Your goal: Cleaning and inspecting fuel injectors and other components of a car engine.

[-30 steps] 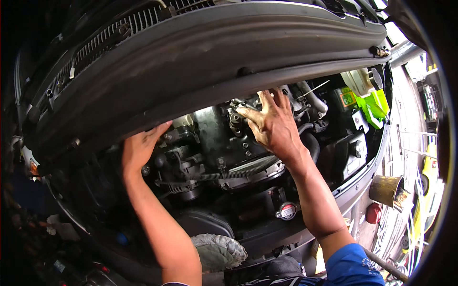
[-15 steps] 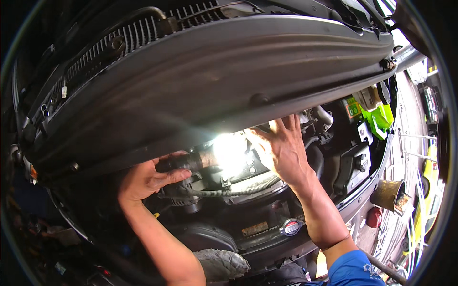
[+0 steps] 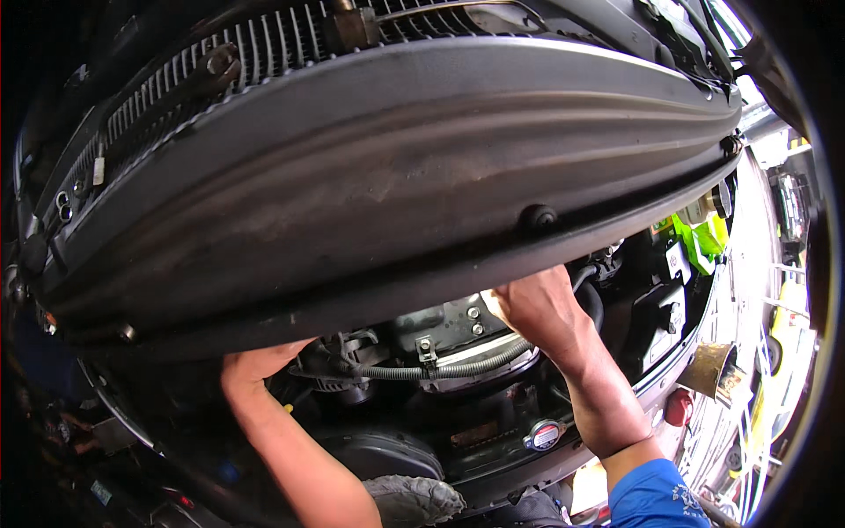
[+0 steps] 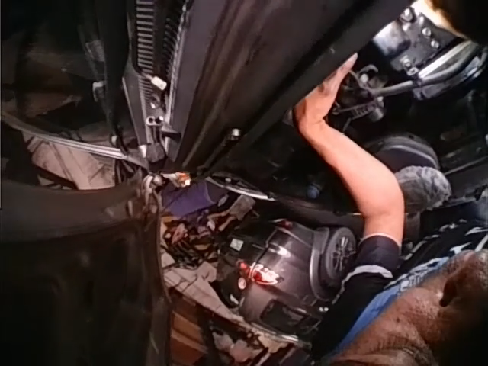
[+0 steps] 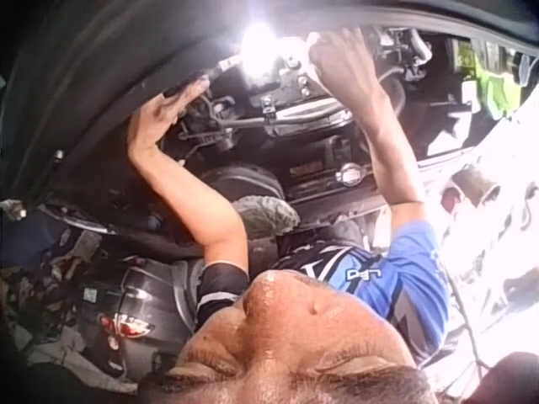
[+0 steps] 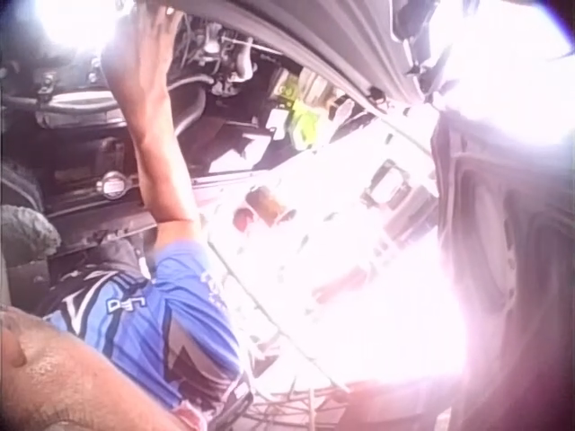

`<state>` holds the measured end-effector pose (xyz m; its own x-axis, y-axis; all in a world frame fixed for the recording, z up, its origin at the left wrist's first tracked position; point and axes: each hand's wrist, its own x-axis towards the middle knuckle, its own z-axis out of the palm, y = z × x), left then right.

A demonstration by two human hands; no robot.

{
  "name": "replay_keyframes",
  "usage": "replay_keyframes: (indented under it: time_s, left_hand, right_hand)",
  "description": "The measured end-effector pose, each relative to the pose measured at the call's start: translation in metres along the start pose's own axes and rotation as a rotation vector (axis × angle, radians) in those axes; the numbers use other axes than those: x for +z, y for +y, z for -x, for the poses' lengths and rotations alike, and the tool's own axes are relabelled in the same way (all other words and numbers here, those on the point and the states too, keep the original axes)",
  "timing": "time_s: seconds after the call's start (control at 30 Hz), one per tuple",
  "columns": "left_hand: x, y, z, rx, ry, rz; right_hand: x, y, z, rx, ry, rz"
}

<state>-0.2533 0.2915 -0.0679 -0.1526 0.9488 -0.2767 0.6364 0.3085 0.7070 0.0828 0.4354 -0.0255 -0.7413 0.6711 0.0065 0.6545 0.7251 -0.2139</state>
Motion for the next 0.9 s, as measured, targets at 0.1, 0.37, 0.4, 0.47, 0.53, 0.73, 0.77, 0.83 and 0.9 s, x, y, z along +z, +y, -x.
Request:
replay_keyframes:
  time_s: [0.1, 0.37, 0.4, 0.47, 0.53, 0.73, 0.77, 0.83, 0.9]
  left_hand:
    - [-0.012, -0.022, 0.012, -0.027, 0.087, -0.062]
    - [-0.010, -0.114, 0.036, -0.046, 0.107, 0.548]
    - [-0.005, -0.127, 0.034, -0.013, 0.157, 0.660]
    - [0.006, -0.153, 0.035, -0.016, 0.153, 0.659]
    - [0.004, -0.158, 0.038, -0.007, 0.172, 0.638]
    - [0.009, -0.161, 0.038, 0.034, 0.202, 0.589]
    - [0.009, -0.161, 0.037, 0.041, 0.205, 0.579]
    - [0.008, -0.159, 0.036, 0.058, 0.212, 0.555]
    - [0.009, -0.157, 0.034, 0.074, 0.216, 0.532]
  right_hand:
    - [-0.016, -0.009, 0.001, -0.124, 0.280, -0.122]
    - [-0.008, -0.023, 0.028, -0.158, -0.372, -0.232]
    - [0.004, -0.024, 0.028, -0.198, -0.246, -0.240]
    - [0.019, -0.020, 0.028, -0.241, -0.097, -0.282]
    - [0.025, -0.022, 0.027, -0.250, -0.086, -0.285]
    - [0.018, -0.031, 0.026, -0.143, -0.048, -0.269]
    - [0.016, -0.030, 0.024, -0.182, -0.026, -0.252]
    - [0.015, -0.030, 0.025, -0.220, -0.001, -0.236]
    - [0.017, -0.030, 0.027, -0.205, 0.007, -0.280]
